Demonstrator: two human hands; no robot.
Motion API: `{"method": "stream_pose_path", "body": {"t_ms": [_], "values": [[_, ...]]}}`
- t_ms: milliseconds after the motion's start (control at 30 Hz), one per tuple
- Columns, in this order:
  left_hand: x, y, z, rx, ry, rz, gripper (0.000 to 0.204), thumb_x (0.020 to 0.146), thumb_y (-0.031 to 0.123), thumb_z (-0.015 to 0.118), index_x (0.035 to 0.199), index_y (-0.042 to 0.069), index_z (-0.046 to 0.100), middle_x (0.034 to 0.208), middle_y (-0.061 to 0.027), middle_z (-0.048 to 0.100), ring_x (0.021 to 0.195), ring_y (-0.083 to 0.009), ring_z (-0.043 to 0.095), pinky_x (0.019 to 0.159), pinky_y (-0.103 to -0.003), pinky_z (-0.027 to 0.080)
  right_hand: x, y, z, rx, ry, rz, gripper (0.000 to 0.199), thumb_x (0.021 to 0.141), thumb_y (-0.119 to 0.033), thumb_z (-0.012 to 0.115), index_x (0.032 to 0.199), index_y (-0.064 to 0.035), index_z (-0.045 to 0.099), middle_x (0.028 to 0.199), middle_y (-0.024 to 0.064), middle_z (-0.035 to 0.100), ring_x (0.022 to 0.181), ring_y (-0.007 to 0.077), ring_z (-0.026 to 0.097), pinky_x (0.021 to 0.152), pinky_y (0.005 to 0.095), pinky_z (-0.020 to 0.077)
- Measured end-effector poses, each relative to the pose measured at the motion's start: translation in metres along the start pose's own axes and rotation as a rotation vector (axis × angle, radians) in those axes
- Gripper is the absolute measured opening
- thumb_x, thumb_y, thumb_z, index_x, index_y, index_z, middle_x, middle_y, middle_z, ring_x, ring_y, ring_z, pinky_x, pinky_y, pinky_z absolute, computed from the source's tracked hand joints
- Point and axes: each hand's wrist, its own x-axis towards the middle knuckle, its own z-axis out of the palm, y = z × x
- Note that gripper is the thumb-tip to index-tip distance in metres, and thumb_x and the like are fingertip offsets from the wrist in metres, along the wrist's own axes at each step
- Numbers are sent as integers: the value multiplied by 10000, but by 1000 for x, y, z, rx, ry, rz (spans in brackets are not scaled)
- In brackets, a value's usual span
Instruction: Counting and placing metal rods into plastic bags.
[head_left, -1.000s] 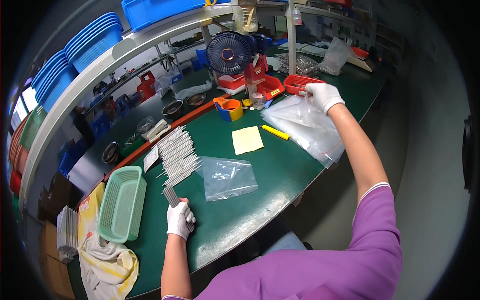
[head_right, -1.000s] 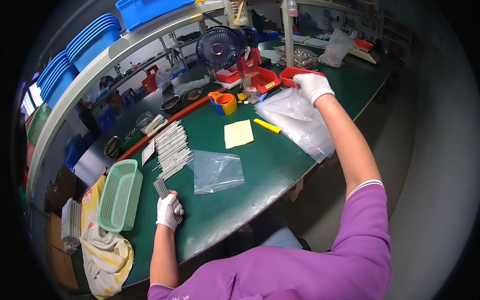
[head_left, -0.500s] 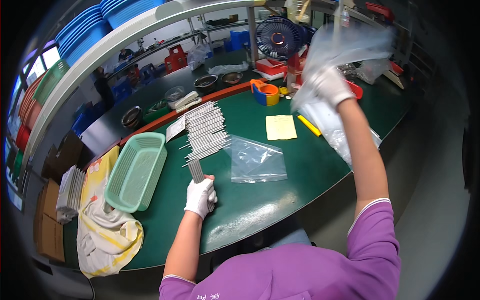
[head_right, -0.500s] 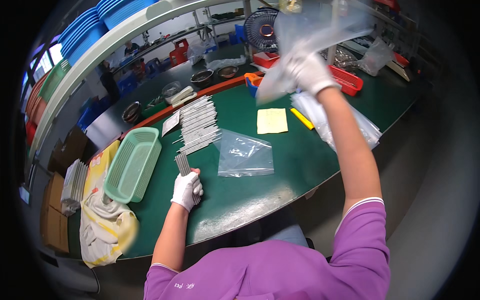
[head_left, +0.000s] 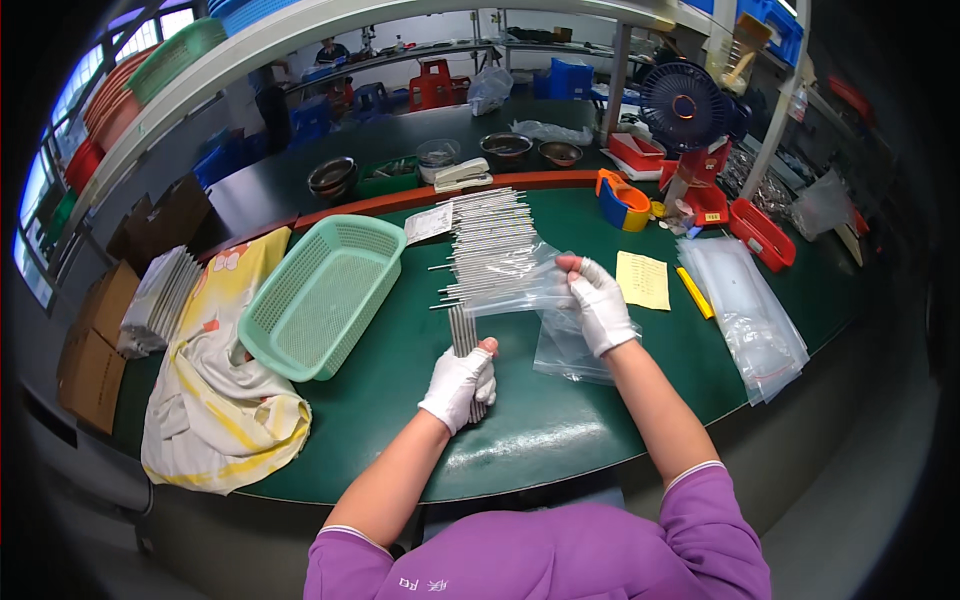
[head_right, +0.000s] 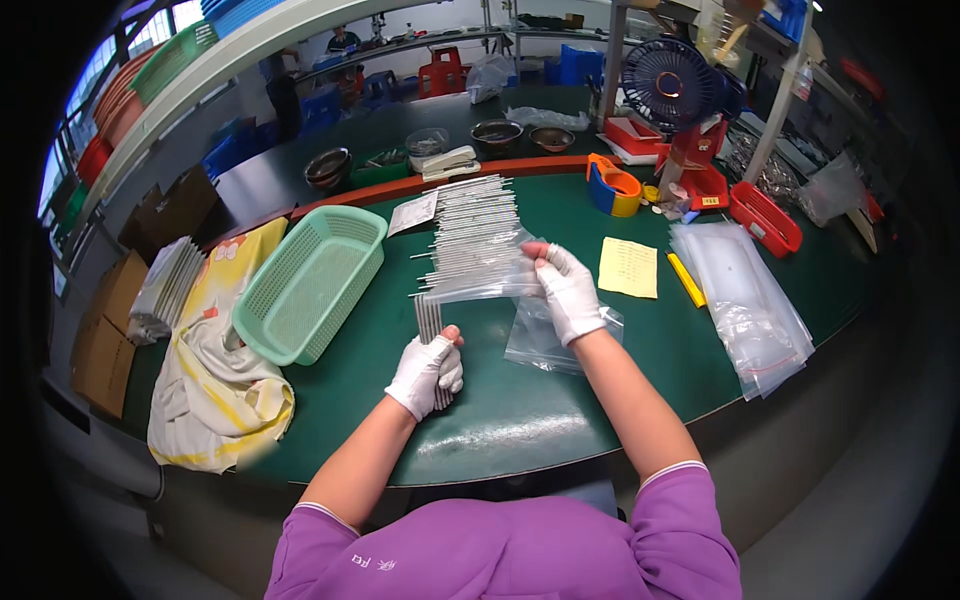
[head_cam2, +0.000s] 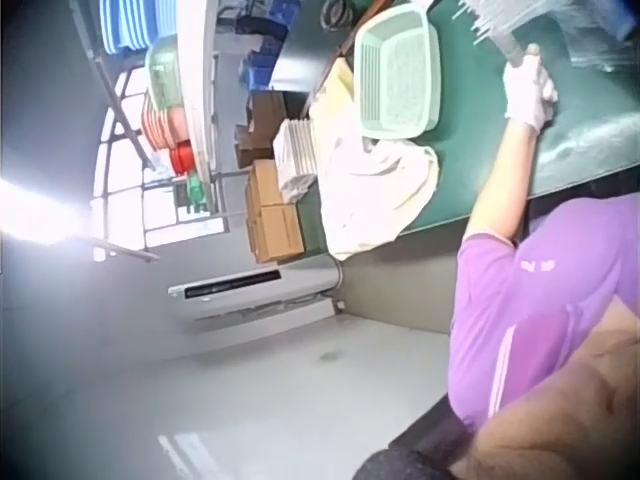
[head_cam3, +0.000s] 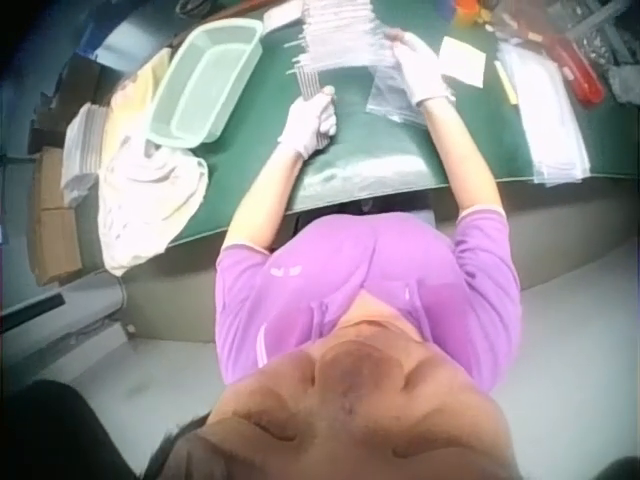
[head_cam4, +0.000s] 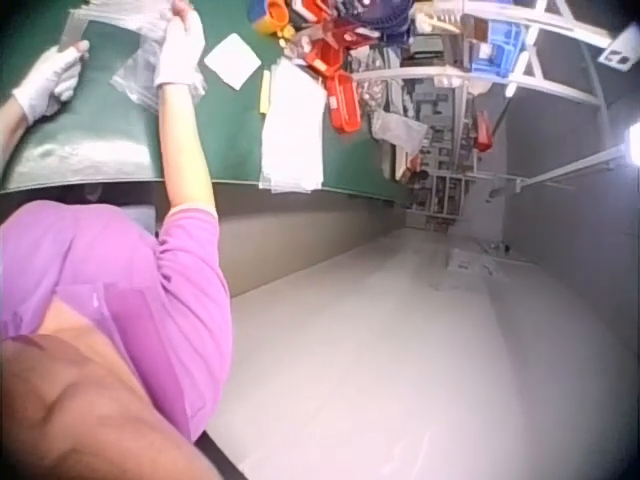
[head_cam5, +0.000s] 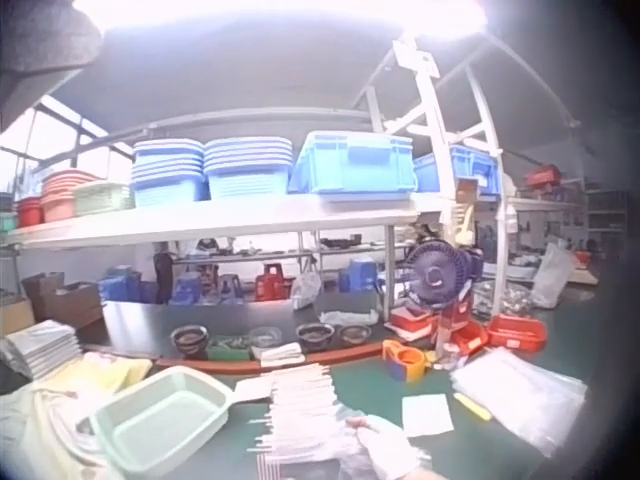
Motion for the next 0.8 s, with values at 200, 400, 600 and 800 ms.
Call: {"method": "stream_pose_path", "body": {"t_ms": [200, 400, 600, 800], "values": [[1, -5, 11, -78, 167, 129, 248, 839, 196, 666, 939, 44, 498, 508, -4, 399, 356, -132, 373, 389, -302, 358, -28, 18, 19, -97, -120, 105, 319, 871, -17, 558, 1189, 8, 562, 1008, 45, 617, 840, 83, 578, 772, 206, 471], [4, -2, 6, -174, 247, 188, 178, 830, 126, 641, 936, 36, 530, 511, -11, 408, 370, -136, 381, 401, -313, 367, -34, 12, 16, -218, -241, 165, 376, 833, -74, 634, 1204, -53, 573, 857, 4, 604, 724, 65, 527, 670, 209, 447], [1, -4, 5, -57, 279, 214, 172, 822, 126, 651, 908, 25, 541, 512, -28, 444, 370, -146, 414, 398, -309, 386, -46, -12, 22, -1097, -104, -650, 443, 693, -178, 749, 1118, -168, 626, 683, 54, 509, 612, 220, 520, 543, 345, 422], [-1, -13, 16, 125, 202, 239, 181, 844, 168, 650, 846, 33, 529, 529, -39, 480, 373, -161, 446, 369, -301, 371, -56, 0, 37, -858, -279, -689, 295, 668, -164, 763, 949, -124, 681, 777, 63, 597, 710, 240, 591, 610, 320, 477]]}}
